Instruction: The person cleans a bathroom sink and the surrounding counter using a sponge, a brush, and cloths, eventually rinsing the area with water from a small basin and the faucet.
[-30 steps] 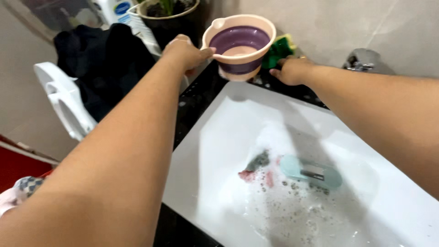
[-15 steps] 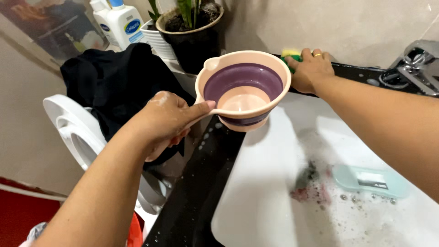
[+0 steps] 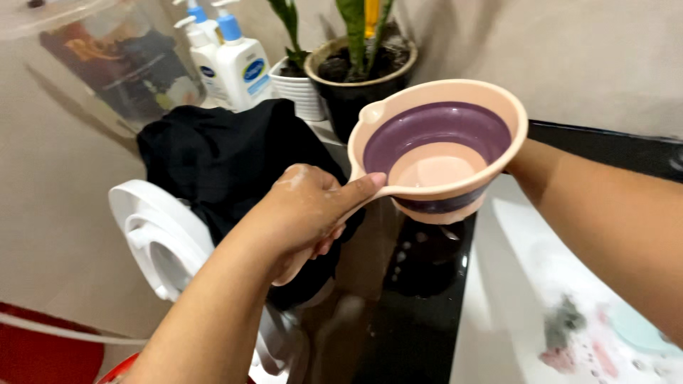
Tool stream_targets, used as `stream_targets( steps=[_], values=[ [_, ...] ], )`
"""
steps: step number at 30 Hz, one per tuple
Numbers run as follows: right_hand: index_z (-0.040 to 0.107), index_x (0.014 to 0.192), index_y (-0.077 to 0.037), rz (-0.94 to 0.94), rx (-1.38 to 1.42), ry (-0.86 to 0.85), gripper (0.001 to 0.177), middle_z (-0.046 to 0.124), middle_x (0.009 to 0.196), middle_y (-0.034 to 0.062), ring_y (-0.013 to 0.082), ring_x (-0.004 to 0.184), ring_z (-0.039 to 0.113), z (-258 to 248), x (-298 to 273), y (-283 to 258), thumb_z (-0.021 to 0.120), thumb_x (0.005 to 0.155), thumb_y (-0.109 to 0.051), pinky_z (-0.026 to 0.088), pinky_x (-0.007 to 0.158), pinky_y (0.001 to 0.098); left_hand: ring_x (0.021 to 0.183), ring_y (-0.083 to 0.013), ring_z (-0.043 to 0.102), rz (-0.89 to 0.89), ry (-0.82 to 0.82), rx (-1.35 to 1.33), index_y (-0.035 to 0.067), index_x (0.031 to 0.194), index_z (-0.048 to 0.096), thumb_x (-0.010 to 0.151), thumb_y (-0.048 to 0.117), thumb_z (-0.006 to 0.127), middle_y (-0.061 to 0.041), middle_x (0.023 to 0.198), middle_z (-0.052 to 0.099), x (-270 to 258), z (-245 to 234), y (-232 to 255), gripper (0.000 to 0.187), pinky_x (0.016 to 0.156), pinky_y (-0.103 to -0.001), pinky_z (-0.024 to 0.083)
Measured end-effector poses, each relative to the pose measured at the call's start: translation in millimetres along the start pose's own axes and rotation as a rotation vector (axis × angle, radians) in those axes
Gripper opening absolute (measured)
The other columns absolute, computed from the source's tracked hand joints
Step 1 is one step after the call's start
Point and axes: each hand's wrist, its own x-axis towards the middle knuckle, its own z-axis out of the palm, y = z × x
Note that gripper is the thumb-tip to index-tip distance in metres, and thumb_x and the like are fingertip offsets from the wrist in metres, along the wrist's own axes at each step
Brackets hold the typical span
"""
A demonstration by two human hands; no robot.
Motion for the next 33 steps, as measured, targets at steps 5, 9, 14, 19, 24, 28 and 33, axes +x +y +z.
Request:
stream_targets(
  steps=[5,9,14,19,24,28,33],
  values=[
    [0.061,0.096,-0.007,-0.094,-0.019,-0.035,0.025,0.051,0.100,0.0151,0.0306,0.095,0.050,-17.2,4.1,-12.5,0.055,0.076,-0.019,0.044,0.077,0.0399,0.029,-0.0150,0.039,-0.004,0.029,0.043,-0.001,0.046,0.047,0.070,0.041,0.062,-0.007,0.037,0.043,7.2,-5.7,-4.9,0.051,0.028,-0.029,0.030],
    [0.062,0.094,-0.008,-0.001,0.026,-0.093,0.023,0.053,0.096,0.0135,0.0285,0.092,0.052,-16.5,-29.7,24.0,0.057,0.073,-0.015,0.045,0.076,0.0386,0.029,-0.0152,0.036,-0.070,-0.030,-0.027,-0.001,0.047,0.045,0.070,0.040,0.063,-0.007,0.038,0.040,12.3,4.4,-7.9,0.051,0.028,-0.029,0.027],
    [0.064,0.091,-0.009,0.027,0.107,-0.093,0.022,0.057,0.091,0.0114,0.0259,0.088,0.054,-38.1,-48.2,40.7,0.060,0.069,-0.010,0.045,0.074,0.0370,0.030,-0.0141,0.036,-0.007,-0.068,-0.072,-0.001,0.047,0.047,0.069,0.039,0.065,-0.006,0.039,0.041,9.0,12.8,-8.7,0.049,0.029,-0.029,0.030],
    [0.066,0.088,-0.010,-0.084,0.042,-0.002,0.022,0.060,0.085,0.0094,0.0233,0.084,0.056,-53.4,-94.2,84.2,0.062,0.066,-0.005,0.046,0.073,0.0354,0.030,-0.0150,0.042,-0.007,-0.062,0.085,-0.001,0.048,0.046,0.069,0.041,0.062,-0.007,0.038,0.043,11.6,12.3,-12.3,0.050,0.031,-0.029,0.034],
    [0.057,0.121,-0.011,0.041,-0.007,0.807,0.042,0.044,0.102,0.0188,0.0330,0.094,0.044,-109.1,-70.2,182.8,0.056,0.080,-0.001,0.039,0.081,0.0401,0.028,-0.0170,0.043,-0.027,-0.069,0.080,-0.003,0.048,0.049,0.069,0.043,0.066,-0.009,0.036,0.045,14.6,16.6,-10.7,0.053,0.030,-0.030,0.035],
    [0.031,0.136,-0.006,0.291,-0.151,1.077,0.054,0.035,0.113,0.0191,0.0297,0.106,0.043,-161.0,-44.1,257.3,0.050,0.086,0.001,0.039,0.094,0.0389,0.027,-0.0175,0.041,-0.058,-0.060,0.120,-0.002,0.048,0.050,0.066,0.040,0.066,-0.010,0.036,0.044,18.5,19.5,-5.5,0.049,0.029,-0.030,0.031],
    [0.028,0.144,-0.013,0.054,-0.226,0.870,0.059,0.036,0.123,0.0227,0.0366,0.108,0.043,-128.8,-11.7,217.6,0.050,0.091,0.000,0.039,0.091,0.0421,0.027,-0.0177,0.039,-0.065,-0.079,0.102,-0.002,0.049,0.048,0.067,0.042,0.066,-0.009,0.036,0.042,22.2,25.3,-1.8,0.051,0.028,-0.030,0.029]
  ],
)
